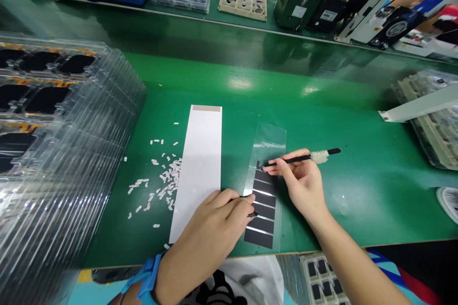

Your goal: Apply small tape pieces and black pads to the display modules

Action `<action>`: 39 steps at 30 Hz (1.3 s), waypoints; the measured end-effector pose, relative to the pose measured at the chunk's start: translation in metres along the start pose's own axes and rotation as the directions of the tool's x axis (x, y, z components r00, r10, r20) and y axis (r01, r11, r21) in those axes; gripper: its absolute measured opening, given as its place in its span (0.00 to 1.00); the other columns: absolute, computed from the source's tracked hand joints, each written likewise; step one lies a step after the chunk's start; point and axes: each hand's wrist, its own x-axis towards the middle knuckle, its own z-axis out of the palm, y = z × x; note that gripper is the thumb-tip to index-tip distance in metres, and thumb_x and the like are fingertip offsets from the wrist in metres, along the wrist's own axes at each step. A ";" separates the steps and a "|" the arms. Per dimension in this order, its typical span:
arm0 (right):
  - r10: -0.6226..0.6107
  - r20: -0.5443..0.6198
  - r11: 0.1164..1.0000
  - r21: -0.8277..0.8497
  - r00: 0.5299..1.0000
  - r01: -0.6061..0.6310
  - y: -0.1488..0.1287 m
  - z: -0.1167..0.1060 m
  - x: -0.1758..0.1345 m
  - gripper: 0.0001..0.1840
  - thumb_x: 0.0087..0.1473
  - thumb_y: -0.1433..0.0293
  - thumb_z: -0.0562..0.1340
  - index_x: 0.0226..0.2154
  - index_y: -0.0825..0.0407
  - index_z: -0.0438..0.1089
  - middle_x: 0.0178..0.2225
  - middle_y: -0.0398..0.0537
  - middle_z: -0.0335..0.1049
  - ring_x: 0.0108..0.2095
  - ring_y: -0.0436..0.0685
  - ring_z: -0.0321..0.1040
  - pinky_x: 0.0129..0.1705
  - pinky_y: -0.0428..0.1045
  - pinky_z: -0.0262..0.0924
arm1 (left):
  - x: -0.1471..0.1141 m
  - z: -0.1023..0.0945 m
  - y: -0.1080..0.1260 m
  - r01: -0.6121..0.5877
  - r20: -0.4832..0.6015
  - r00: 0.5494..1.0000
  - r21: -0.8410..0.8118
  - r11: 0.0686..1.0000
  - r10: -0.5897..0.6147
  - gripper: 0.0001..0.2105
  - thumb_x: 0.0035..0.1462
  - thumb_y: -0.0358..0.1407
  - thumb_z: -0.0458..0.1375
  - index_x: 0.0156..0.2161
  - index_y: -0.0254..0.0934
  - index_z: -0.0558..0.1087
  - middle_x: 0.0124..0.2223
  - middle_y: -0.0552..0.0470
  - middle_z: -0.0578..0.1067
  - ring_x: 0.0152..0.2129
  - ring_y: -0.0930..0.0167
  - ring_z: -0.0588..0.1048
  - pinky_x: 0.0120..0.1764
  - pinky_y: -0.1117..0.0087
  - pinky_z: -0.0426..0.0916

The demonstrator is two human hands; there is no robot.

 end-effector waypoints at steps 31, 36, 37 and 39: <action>-0.001 -0.002 1.000 -0.003 1.000 0.001 0.002 0.002 -0.002 0.21 0.50 0.56 0.72 0.35 0.48 0.64 0.31 0.47 0.77 0.28 0.56 0.78 0.31 0.50 0.78 | -0.004 0.004 -0.005 0.024 -0.093 0.995 -0.091 0.996 -0.033 0.07 0.67 0.28 0.54 0.48 0.35 0.72 0.42 0.49 0.80 0.41 0.65 0.75 0.39 0.61 0.72; -0.016 -0.033 1.000 -0.005 0.999 0.015 0.004 0.002 -0.002 0.19 0.52 0.57 0.71 0.36 0.47 0.63 0.31 0.45 0.77 0.27 0.57 0.78 0.30 0.50 0.78 | -0.003 0.004 -0.005 0.029 -0.107 0.994 -0.075 0.997 -0.037 0.09 0.68 0.28 0.53 0.48 0.34 0.73 0.41 0.47 0.80 0.40 0.65 0.76 0.38 0.61 0.73; -0.019 -0.041 1.000 -0.002 0.999 0.019 0.003 0.001 -0.002 0.19 0.53 0.57 0.71 0.36 0.47 0.63 0.31 0.45 0.77 0.27 0.56 0.78 0.29 0.49 0.77 | -0.003 0.003 -0.005 0.045 -0.129 0.990 -0.091 0.995 -0.056 0.09 0.67 0.28 0.53 0.48 0.34 0.74 0.40 0.47 0.80 0.38 0.65 0.77 0.38 0.62 0.74; -0.043 -0.060 0.999 0.001 0.997 0.043 -0.002 -0.001 -0.001 0.18 0.53 0.58 0.70 0.36 0.46 0.62 0.32 0.45 0.77 0.26 0.57 0.78 0.28 0.49 0.77 | -0.003 0.002 -0.005 0.091 -0.203 0.971 -0.166 0.982 -0.124 0.09 0.66 0.29 0.55 0.47 0.37 0.76 0.37 0.48 0.80 0.34 0.68 0.77 0.36 0.65 0.74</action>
